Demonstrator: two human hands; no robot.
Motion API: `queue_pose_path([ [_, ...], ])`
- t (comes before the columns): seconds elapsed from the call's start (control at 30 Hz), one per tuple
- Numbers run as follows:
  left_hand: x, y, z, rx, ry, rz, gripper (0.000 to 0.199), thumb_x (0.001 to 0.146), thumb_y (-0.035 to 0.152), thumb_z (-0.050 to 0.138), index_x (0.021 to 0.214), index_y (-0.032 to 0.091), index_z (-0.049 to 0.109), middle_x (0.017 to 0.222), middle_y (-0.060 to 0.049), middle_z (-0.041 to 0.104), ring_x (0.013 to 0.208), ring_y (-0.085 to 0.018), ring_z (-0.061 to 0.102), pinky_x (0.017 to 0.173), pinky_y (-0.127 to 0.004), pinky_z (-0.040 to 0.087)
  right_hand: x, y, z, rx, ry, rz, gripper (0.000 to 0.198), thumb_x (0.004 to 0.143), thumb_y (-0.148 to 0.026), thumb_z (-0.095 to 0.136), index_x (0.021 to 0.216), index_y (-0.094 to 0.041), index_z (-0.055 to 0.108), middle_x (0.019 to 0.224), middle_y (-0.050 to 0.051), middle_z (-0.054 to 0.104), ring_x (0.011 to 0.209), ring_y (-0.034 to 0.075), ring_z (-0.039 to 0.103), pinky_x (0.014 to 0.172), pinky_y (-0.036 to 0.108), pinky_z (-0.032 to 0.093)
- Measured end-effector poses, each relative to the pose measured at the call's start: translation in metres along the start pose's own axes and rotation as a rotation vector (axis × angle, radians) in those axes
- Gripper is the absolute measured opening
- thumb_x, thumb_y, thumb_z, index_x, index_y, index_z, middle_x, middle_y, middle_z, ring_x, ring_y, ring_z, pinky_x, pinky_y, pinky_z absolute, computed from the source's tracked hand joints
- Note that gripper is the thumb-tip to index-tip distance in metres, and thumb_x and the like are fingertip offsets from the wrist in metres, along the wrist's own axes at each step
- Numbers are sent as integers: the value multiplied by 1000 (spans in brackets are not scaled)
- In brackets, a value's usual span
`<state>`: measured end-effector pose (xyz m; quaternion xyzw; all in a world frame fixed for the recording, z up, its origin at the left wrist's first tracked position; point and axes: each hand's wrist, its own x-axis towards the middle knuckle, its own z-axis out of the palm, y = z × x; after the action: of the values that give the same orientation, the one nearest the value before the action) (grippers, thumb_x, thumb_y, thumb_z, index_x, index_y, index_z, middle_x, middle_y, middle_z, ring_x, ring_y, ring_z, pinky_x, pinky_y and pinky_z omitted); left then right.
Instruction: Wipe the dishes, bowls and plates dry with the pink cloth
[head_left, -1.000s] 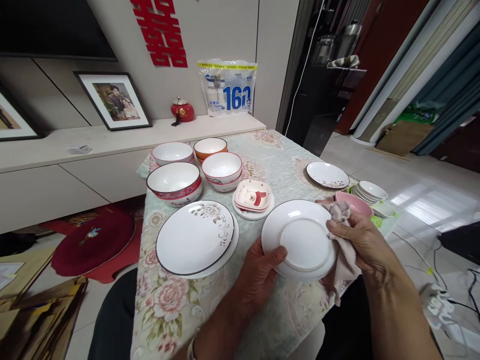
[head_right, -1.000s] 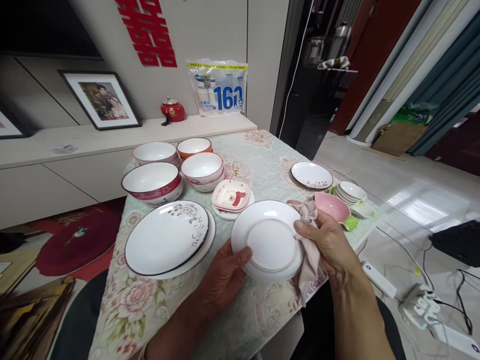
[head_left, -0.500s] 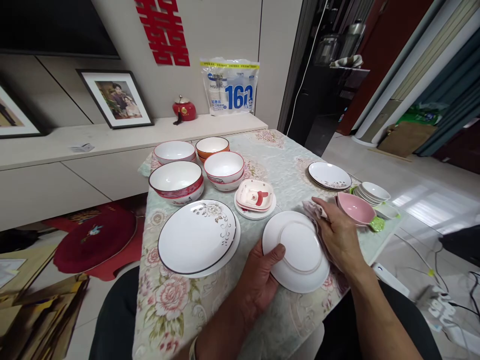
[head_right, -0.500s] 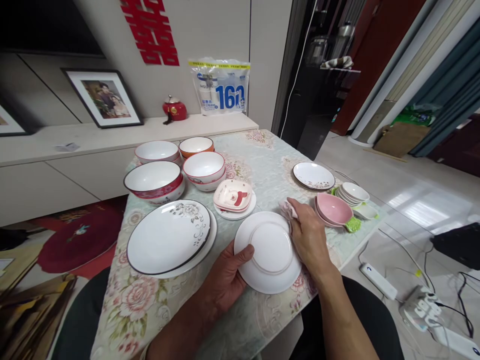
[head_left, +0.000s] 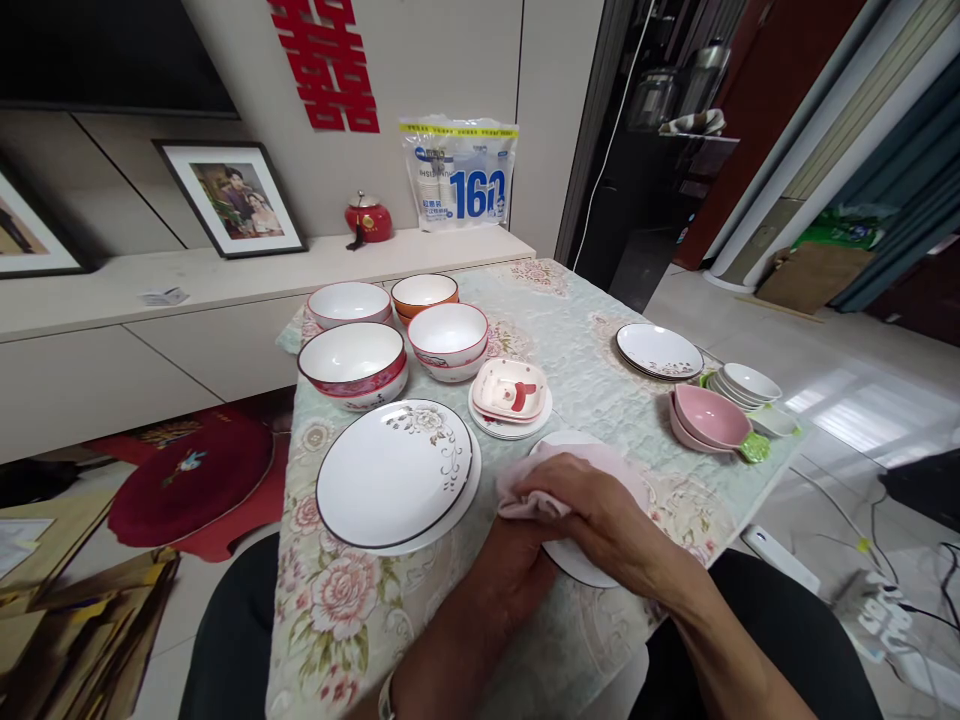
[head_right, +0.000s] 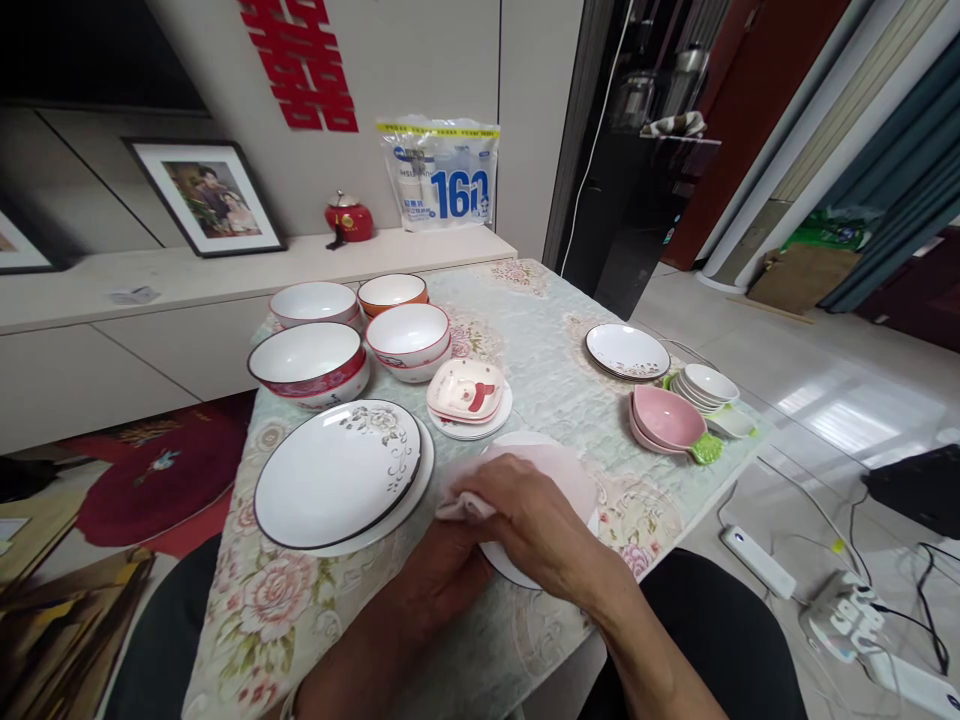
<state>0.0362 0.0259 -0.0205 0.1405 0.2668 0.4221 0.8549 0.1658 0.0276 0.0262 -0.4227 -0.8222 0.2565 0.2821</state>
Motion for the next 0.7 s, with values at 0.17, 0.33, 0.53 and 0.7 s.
queue_pose_path([
  [0.17,-1,2,2,-13,4,-18,47,55,3,85,98,18,74,92,-5,77,96,-26,70,87,-36,50,-3,13,-1,-123,40,83,29,103,-32,51,126,-27,67,133,6,68,130,28,54,111,51,40],
  [0.33,0,2,1,-39,6,-41,73,52,1,86,120,19,69,99,-8,79,107,-32,69,94,-41,49,-5,53,-2,-221,272,262,31,102,-33,50,125,-25,69,129,10,68,122,30,59,104,50,48],
  [0.53,0,2,0,-61,3,-38,57,49,-1,86,101,18,73,90,-4,77,91,-23,70,85,-34,49,-4,27,-5,-153,141,55,23,101,-32,55,111,-26,74,122,8,70,116,27,60,98,46,50],
  [0.7,1,3,0,-49,8,-46,48,51,-2,84,95,17,75,87,-3,76,87,-20,69,86,-32,48,-2,15,-3,-109,84,-7,26,104,-31,50,113,-26,73,117,7,70,110,25,60,98,44,49],
])
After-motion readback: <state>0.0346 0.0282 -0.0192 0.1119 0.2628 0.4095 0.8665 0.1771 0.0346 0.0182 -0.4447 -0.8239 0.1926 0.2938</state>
